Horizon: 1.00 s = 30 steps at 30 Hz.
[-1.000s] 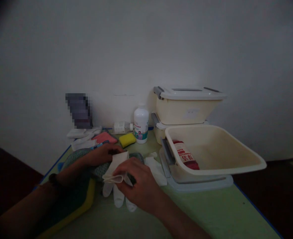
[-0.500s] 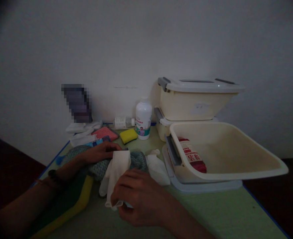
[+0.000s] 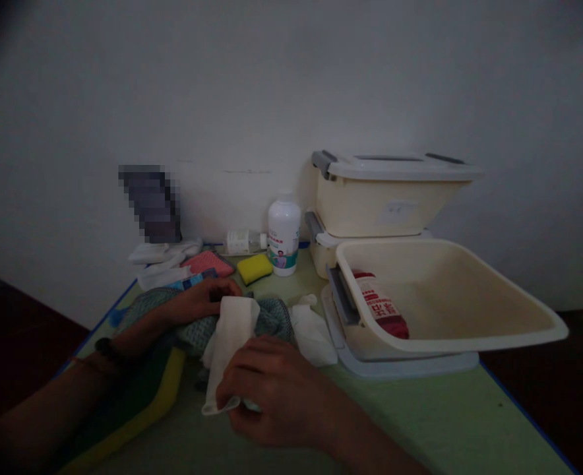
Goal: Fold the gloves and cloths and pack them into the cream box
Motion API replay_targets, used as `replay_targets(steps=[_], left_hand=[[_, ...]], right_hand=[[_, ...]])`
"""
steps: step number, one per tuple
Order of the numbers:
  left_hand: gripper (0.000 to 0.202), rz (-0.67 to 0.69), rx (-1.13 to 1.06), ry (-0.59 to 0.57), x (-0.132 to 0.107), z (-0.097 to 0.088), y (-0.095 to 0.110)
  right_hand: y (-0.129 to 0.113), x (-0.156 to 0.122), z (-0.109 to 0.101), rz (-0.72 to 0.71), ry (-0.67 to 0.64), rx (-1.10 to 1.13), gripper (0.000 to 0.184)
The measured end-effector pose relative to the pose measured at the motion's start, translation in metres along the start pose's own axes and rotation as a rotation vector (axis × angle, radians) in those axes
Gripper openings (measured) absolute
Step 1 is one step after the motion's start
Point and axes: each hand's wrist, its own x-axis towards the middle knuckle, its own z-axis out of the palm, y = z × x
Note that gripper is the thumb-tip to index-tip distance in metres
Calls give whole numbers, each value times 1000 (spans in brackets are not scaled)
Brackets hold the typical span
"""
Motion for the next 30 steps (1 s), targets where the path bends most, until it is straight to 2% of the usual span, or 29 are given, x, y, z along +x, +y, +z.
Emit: replay_targets(steps=[6,10,13,15,17,20,22,26,30], left_hand=[[23,32,-3,-39,-1,-1,2],[35,30,-24,-126,-4,-6,4],[41,24,-51,-178,-3,-10,2],[40,25,-46,-188,-3,-12,3],[37,23,-6,-179,-3,-13,8],[30,7,102,-153,-5,-11,20],[26,-5,178,-146,-5,-9,27],[22,-9,292,-143,-4,-4,34],[24,-1,352,-127,-4,-3,38]], right_hand=[[6,-3,2,27,-64,-30,16],[4,-3,-3,64,-105,-22,16],[1,-1,-8,108,-157,20,23],[0,0,-9,128,-107,47,20],[2,1,-9,185,34,54,13],[8,2,-8,366,291,39,10],[14,2,-7,480,378,38,9],[21,3,-3,599,344,68,13],[22,7,1,622,373,119,12]])
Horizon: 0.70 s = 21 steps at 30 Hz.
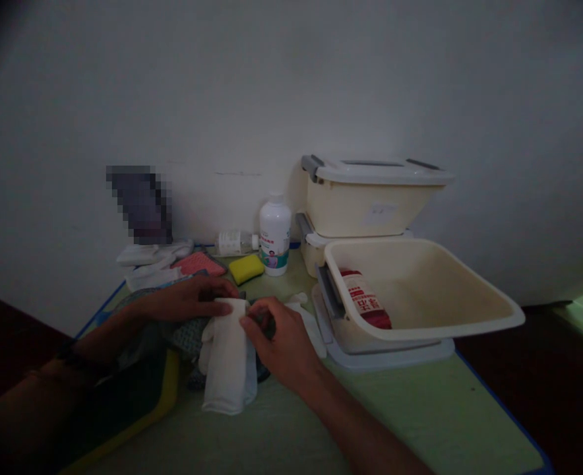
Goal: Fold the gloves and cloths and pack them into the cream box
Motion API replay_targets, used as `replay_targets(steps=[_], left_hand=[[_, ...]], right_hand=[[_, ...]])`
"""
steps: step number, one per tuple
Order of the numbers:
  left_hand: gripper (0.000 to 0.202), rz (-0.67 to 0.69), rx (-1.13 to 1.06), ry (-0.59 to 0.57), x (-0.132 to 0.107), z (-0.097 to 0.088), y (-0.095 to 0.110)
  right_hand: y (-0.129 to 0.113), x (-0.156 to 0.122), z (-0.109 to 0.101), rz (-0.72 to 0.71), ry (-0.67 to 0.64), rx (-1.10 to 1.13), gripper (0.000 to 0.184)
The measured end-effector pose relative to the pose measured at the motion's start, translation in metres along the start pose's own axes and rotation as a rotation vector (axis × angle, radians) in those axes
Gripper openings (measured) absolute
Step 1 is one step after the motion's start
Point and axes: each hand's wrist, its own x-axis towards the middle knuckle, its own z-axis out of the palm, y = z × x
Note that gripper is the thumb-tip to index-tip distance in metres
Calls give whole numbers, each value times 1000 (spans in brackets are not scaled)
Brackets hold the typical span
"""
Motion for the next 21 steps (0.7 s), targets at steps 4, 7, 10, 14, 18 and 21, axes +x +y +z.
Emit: replay_targets(steps=[4,7,10,14,18,21], left_hand=[[27,7,9,16,-1,0,6],[32,10,35,22,-1,1,9],[33,13,117,11,0,2,11],[35,4,100,-36,0,3,11],[38,-15,91,-15,1,5,12],[37,-30,93,27,3,8,12]], right_hand=[[-1,2,2,15,42,49,12],[0,3,1,-25,40,34,16],[0,2,0,-66,54,19,21],[2,0,0,-93,45,83,31],[6,1,1,-93,17,153,36],[6,2,3,-92,39,169,33]])
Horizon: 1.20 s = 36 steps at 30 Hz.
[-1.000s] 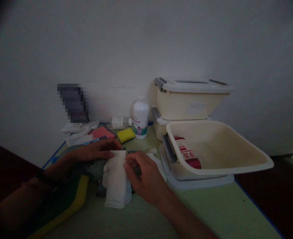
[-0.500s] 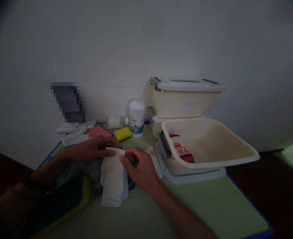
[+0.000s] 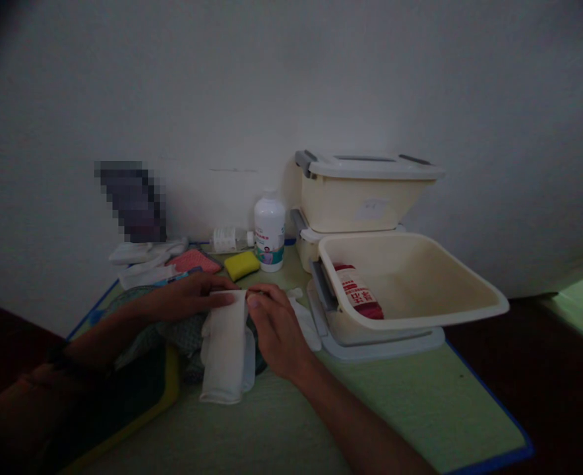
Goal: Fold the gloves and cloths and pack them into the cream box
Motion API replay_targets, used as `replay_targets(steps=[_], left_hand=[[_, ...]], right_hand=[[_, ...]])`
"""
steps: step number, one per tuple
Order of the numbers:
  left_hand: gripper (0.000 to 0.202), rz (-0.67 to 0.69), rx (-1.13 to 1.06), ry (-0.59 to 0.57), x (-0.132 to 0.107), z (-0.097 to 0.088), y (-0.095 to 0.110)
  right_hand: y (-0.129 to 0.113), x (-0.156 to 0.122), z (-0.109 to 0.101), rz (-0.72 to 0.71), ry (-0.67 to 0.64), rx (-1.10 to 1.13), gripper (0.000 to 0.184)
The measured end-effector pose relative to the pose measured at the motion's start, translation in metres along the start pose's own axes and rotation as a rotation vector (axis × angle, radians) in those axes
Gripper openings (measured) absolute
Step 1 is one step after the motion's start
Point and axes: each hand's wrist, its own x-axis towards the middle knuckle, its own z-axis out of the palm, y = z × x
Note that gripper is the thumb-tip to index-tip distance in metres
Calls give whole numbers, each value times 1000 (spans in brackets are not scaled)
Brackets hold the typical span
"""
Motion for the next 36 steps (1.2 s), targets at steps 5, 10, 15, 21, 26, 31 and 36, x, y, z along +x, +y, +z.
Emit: replay_targets(steps=[5,10,15,21,26,31,36], left_hand=[[36,-22,0,45,2,1,-2],[36,-35,-11,113,1,-3,4],[32,-41,-31,209,-9,-9,24],[32,-50,-246,397,-18,-8,45],[51,-6,-428,200,-22,-11,43],[63,1,-543,64,-22,-13,37],[53,-48,-404,196,-16,-10,41]], right_hand=[[0,0,2,7,70,-34,26],[0,-3,-1,148,42,-96,29],[-9,-6,-2,128,-185,-59,39],[-19,-9,-1,138,-149,-33,25],[-20,-9,0,207,-83,299,25],[-20,-8,0,300,-123,517,26],[-20,-10,2,310,-110,521,28]])
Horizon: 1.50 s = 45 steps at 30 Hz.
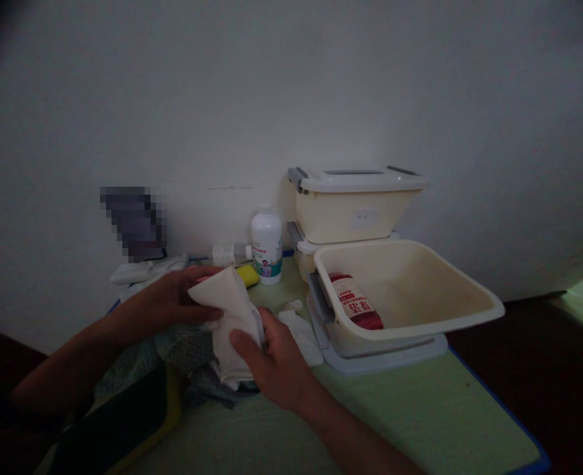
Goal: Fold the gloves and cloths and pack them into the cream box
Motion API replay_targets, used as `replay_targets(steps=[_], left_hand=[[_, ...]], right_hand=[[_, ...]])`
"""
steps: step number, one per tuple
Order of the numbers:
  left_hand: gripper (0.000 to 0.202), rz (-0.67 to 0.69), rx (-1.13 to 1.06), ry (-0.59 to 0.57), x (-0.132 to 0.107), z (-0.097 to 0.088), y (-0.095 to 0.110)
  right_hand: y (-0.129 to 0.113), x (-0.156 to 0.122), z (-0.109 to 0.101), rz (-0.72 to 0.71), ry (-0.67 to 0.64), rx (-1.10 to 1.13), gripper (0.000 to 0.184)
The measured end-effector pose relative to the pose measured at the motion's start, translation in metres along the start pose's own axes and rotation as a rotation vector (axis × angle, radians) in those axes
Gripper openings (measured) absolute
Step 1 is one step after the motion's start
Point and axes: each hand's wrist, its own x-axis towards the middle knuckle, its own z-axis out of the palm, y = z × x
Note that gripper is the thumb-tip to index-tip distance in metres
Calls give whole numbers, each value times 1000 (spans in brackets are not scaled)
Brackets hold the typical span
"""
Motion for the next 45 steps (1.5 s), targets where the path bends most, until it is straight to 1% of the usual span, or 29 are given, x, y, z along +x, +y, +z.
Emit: replay_targets(steps=[2,3,7,8,11,13,15,17,19,21,23,25,27,29,32,34,37,39,42,45], left_hand=[[51,-6,17,45,0,2,1],[50,1,9,39,0,2,0],[53,39,-64,-109,-2,-2,-2],[53,41,-68,-124,-2,-3,-2],[50,48,-20,-79,0,-3,-2],[48,50,20,-38,3,-2,-2],[47,44,43,10,5,0,-2],[47,29,39,67,7,1,-2],[47,5,17,104,9,2,-2],[47,-10,1,93,8,1,-3],[47,-1,-6,24,6,0,-2],[49,20,-27,-61,3,-1,1],[52,23,-47,-103,0,-1,4],[53,0,10,-54,0,2,8],[49,-4,206,69,3,5,7],[43,11,281,83,5,4,5],[38,-1,225,43,3,-2,4],[35,-14,149,29,0,-6,7],[32,-14,82,49,-5,-10,13],[32,-14,55,70,-7,-12,16]], right_hand=[[1,0,1,-3,16,-20,31],[1,1,1,3,22,-8,32],[-3,3,2,84,14,151,32],[-5,4,3,107,6,191,32],[-7,5,3,146,-2,272,32],[-7,5,4,137,42,285,33],[-5,6,3,104,111,271,42],[-3,6,2,63,152,237,51],[-2,6,0,52,149,199,56],[-2,6,-1,63,142,159,57],[-1,6,-2,72,142,124,55],[0,6,-2,65,145,86,49],[1,6,-1,47,153,43,44],[2,6,0,30,163,-10,42],[5,4,0,-25,180,-112,37],[7,2,1,-87,185,-165,34],[5,-1,1,-179,195,-238,27],[2,-2,0,-228,217,-348,19],[-3,-1,-2,-282,222,-508,11],[-5,1,-2,-357,213,-560,9]])
